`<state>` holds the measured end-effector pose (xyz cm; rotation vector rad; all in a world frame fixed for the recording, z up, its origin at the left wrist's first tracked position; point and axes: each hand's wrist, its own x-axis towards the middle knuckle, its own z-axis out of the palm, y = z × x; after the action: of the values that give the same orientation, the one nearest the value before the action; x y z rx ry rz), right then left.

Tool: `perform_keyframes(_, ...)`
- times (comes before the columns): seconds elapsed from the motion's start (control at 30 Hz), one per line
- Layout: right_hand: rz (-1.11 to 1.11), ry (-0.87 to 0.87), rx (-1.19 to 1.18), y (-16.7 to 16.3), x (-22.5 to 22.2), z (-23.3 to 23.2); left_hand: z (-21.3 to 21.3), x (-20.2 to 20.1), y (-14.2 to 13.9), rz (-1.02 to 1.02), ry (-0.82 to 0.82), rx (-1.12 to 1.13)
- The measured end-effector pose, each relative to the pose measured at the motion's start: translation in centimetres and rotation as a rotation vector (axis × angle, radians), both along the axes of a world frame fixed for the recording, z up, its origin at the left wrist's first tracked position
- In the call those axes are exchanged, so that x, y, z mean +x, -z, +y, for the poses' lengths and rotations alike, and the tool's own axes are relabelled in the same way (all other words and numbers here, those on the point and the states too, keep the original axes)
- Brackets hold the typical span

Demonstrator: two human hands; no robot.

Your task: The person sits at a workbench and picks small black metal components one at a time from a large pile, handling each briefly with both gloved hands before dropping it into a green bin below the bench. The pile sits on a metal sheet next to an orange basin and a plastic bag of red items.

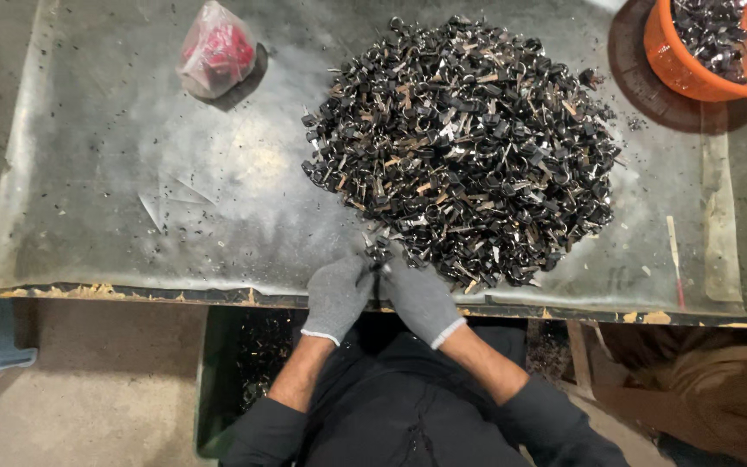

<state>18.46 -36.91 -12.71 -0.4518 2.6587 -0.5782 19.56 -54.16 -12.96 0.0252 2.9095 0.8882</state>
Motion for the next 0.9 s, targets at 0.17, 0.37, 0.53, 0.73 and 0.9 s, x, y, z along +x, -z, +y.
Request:
perform_keyframes(0.17, 0.086, -0.017, -0.052, -1.8, 1.3, 0.8, -1.7, -0.6, -0.1, 0.177, -0.027, 0.246)
perform_keyframes(0.37, -0.087, -0.131, -0.128, -1.7, 1.3, -1.0, -1.3, -2.9, 0.3, 0.18, 0.179, 0.13)
perform_keyframes(0.53, 0.023, -0.098, 0.21, -2.3, 0.7, -1.1, -0.9, -1.9, -0.2, -0.126, 0.077, -0.006)
perform_keyframes(0.73, -0.02, 0.048, -0.101, -1.6, 0.4, 0.5, -0.9, 0.2, 0.3, -0.017, -0.102, 0.09)
perform_keyframes(0.9, -0.136, 0.039, -0.152, 0.9, -1.4, 0.3, -0.5, 0.1, 0.4, 0.045, 0.017, 0.11)
